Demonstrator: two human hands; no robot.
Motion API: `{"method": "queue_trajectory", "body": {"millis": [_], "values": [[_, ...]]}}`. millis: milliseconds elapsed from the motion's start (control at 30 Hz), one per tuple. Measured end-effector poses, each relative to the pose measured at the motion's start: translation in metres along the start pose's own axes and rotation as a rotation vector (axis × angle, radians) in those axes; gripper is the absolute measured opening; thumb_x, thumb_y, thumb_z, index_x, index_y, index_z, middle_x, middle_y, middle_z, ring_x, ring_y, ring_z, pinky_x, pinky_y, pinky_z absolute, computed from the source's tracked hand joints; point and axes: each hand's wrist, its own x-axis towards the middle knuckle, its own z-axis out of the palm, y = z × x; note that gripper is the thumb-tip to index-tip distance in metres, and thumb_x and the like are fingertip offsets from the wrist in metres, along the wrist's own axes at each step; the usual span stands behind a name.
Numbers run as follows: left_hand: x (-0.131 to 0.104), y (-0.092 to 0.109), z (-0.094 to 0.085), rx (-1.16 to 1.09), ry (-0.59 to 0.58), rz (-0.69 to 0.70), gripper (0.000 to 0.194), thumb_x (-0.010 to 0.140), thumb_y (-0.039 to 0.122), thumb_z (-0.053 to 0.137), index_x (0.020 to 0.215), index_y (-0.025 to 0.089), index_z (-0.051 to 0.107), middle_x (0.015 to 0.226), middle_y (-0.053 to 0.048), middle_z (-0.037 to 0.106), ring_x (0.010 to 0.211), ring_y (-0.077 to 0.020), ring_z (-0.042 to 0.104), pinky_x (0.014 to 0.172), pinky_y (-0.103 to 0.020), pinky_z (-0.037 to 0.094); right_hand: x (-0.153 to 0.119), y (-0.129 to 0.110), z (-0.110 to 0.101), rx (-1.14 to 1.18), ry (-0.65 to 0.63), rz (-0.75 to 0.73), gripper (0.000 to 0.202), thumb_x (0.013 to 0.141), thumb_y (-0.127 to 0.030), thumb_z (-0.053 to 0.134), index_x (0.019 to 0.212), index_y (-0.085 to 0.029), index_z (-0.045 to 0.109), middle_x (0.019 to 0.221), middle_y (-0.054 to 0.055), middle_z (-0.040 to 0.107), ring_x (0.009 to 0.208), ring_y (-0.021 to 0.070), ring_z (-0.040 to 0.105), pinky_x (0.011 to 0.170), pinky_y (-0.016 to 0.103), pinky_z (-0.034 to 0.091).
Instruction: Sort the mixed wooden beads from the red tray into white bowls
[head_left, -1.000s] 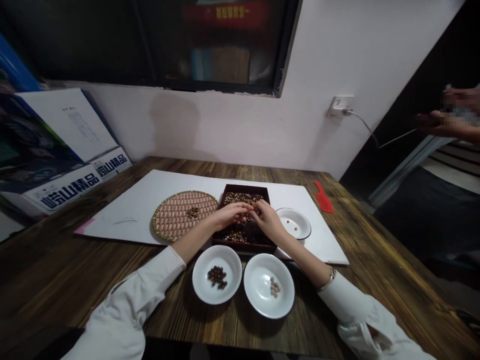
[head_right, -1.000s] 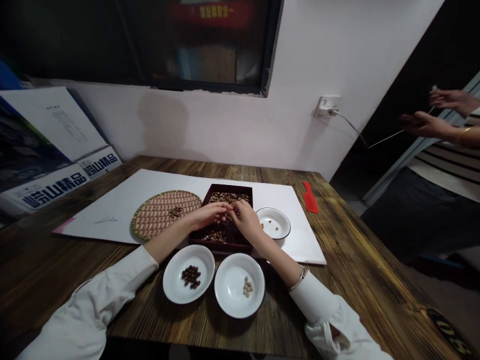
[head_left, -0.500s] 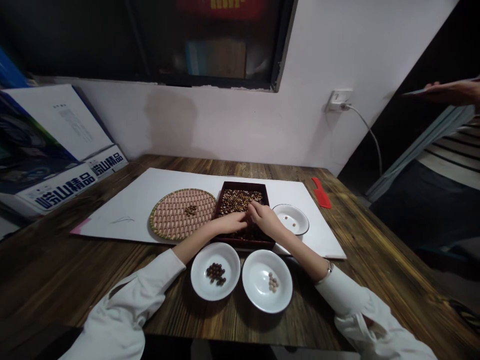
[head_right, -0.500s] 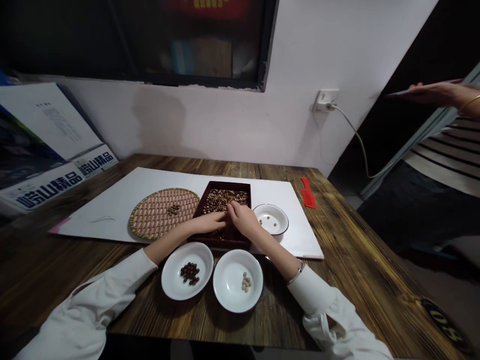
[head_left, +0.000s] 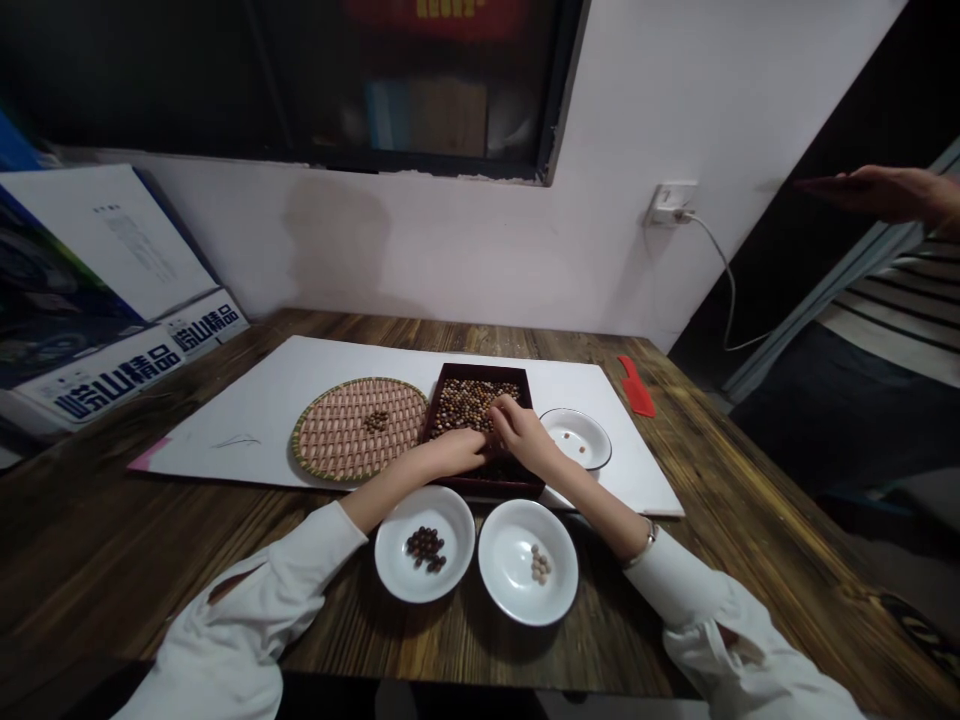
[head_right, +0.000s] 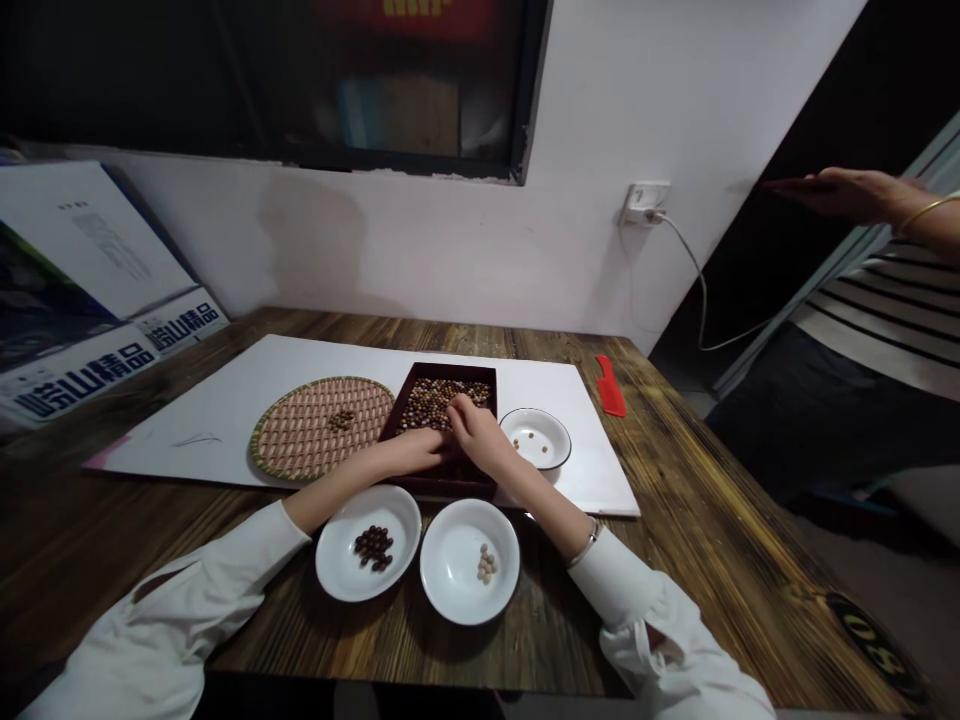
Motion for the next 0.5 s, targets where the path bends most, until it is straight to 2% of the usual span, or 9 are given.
{"method": "queue_trajectory", "body": {"millis": [133,233,300,500], "values": [[0.004,0.000,0.004,0.164,-0.051,0.001,0.023,0.082,0.021,0.053,0.097,0.014,0.068,0.089,-0.008,0.072,0.083,-0.0222,0.062,0.080,-0.029,0.046,-0.004,-0.012,0.004,0.172,-0.072,-0.026,0.019,0.093,-0.039,0.039,0.087,-0.023,0.047,0.063,-0.002,0.056,0.055,0.0123,0.052,0.056,0.024,0.039],[0.005,0.001,0.005,0.146,-0.078,0.015,0.025,0.085,0.016,0.048,0.099,0.012,0.067,0.082,-0.006,0.071,0.077,-0.0185,0.061,0.076,-0.026,0.046,-0.005,-0.019,0.012,0.570,-0.187,0.155,0.027,0.089,-0.049,0.041,0.082,-0.022,0.043,0.051,-0.007,0.052,0.038,0.0094,0.044,0.039,0.020,0.032],[0.005,0.004,0.005,0.136,-0.090,0.021,0.026,0.084,0.011,0.046,0.099,0.010,0.067,0.081,-0.005,0.071,0.079,-0.0173,0.061,0.078,-0.025,0.046,-0.003,-0.021,0.015,0.771,-0.227,0.260,0.031,0.084,-0.052,0.047,0.077,-0.021,0.043,0.044,-0.008,0.048,0.032,0.0078,0.039,0.033,0.019,0.025],[0.001,0.013,0.001,0.120,-0.102,0.019,0.030,0.081,0.003,0.042,0.095,0.010,0.068,0.079,-0.005,0.070,0.085,-0.0167,0.060,0.084,-0.025,0.045,0.002,-0.019,0.016,0.932,-0.306,0.363,0.035,0.077,-0.052,0.056,0.073,-0.018,0.051,0.037,-0.008,0.044,0.028,0.0058,0.035,0.031,0.017,0.023]]}}
